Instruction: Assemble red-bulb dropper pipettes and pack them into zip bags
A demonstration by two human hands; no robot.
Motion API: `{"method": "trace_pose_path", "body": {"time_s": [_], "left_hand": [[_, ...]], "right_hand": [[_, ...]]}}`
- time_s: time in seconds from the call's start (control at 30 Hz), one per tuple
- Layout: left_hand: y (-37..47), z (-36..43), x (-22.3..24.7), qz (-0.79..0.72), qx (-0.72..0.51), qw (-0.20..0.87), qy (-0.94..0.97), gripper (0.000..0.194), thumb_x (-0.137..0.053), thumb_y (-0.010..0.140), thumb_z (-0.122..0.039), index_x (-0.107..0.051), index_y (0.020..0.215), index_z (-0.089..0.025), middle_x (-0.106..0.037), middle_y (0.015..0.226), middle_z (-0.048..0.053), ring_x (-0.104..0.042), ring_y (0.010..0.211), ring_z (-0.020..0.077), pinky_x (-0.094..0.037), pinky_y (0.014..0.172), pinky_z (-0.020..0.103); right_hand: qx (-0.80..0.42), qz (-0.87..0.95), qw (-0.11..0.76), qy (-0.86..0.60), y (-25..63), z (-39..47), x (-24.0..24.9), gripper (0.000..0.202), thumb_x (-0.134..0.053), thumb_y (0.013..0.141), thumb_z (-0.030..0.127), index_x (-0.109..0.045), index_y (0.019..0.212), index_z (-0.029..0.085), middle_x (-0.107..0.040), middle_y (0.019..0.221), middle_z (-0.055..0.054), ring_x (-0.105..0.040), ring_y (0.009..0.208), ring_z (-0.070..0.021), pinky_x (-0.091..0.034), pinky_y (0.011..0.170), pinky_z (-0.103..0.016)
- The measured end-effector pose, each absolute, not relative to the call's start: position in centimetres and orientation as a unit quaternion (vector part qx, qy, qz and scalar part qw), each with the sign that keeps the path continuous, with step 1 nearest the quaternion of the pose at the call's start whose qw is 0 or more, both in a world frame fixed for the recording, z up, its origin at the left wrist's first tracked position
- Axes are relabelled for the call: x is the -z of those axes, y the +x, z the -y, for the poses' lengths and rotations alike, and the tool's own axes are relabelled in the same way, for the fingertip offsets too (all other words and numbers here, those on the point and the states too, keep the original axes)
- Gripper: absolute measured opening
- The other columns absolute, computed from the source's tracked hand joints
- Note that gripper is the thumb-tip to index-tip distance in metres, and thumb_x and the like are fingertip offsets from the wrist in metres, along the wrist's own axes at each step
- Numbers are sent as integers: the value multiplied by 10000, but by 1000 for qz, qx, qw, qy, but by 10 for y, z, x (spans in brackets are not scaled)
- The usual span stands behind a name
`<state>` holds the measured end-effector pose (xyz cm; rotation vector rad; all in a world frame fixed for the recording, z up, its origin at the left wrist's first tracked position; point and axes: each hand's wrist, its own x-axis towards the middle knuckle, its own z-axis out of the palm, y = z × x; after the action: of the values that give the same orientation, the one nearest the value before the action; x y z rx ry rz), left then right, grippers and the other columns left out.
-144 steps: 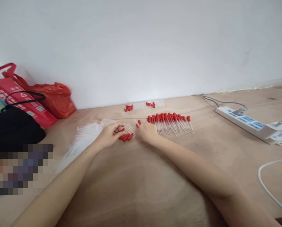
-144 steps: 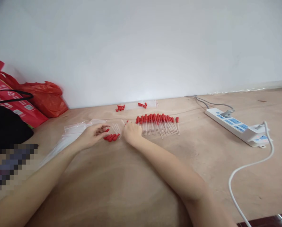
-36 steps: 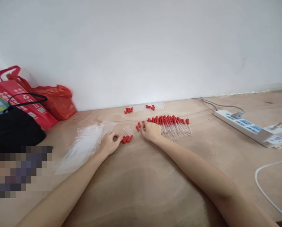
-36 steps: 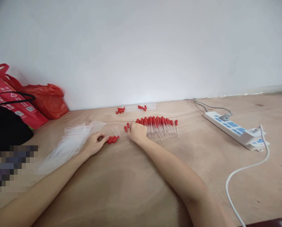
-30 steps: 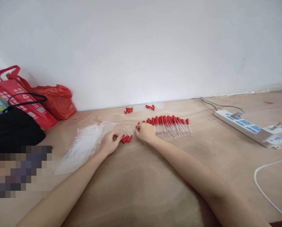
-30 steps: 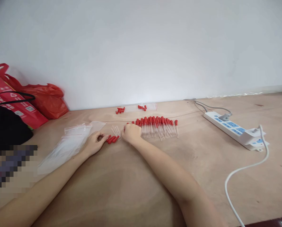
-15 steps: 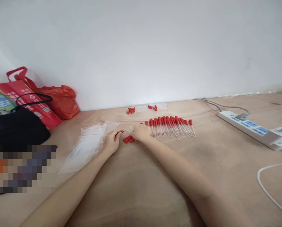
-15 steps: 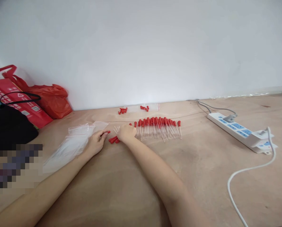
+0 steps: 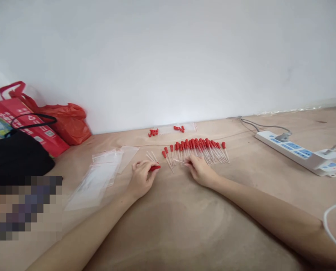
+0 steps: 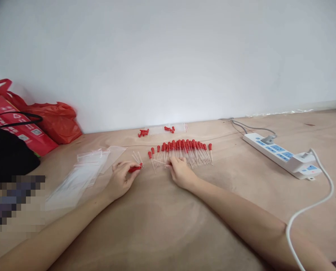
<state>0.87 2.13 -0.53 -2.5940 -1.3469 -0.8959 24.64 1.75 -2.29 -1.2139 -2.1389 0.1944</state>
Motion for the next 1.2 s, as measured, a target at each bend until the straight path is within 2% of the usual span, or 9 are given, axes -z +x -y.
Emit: {"method": "trace_pose_path", "body": {"time_s": [0.17, 0.4, 0.87, 1.2], "left_hand": [[27, -10, 10, 376, 290, 27, -879, 167, -451, 833, -277, -574, 929, -218, -662, 804, 12, -563, 811, 175, -250, 833, 354], [34, -8, 7, 363, 295, 17, -883, 157, -477, 831, -296, -614, 831, -220, -667, 732, -12, -559, 744, 150, -230, 838, 353], [37, -4, 3, 349, 282, -26, -893, 173, -448, 841, -263, -604, 783, -214, -675, 725, -23, -559, 735, 140, -227, 813, 343], [36, -3, 2, 342, 255, -58, -903, 209, -424, 847, -282, -610, 778, -217, -672, 702, 1, -548, 746, 169, -202, 853, 397]], "right_hand": [[-47, 851, 329, -406, 273, 4, 27, 294, -344, 837, 109, -485, 1088, 167, -576, 877, -80, -520, 772, -153, -354, 715, -304], [-51, 874, 324, -359, 259, 6, 25, 242, -382, 845, 136, -541, 1025, 168, -589, 920, -79, -524, 857, -144, -322, 776, -315], [-33, 884, 316, -343, 260, 3, 28, 255, -403, 856, 173, -589, 1025, 210, -602, 862, -54, -523, 786, -127, -276, 747, -314], [-1, 891, 293, -347, 258, 0, 26, 236, -446, 841, 193, -619, 993, 246, -603, 833, -24, -500, 713, -98, -237, 716, -304]]}}
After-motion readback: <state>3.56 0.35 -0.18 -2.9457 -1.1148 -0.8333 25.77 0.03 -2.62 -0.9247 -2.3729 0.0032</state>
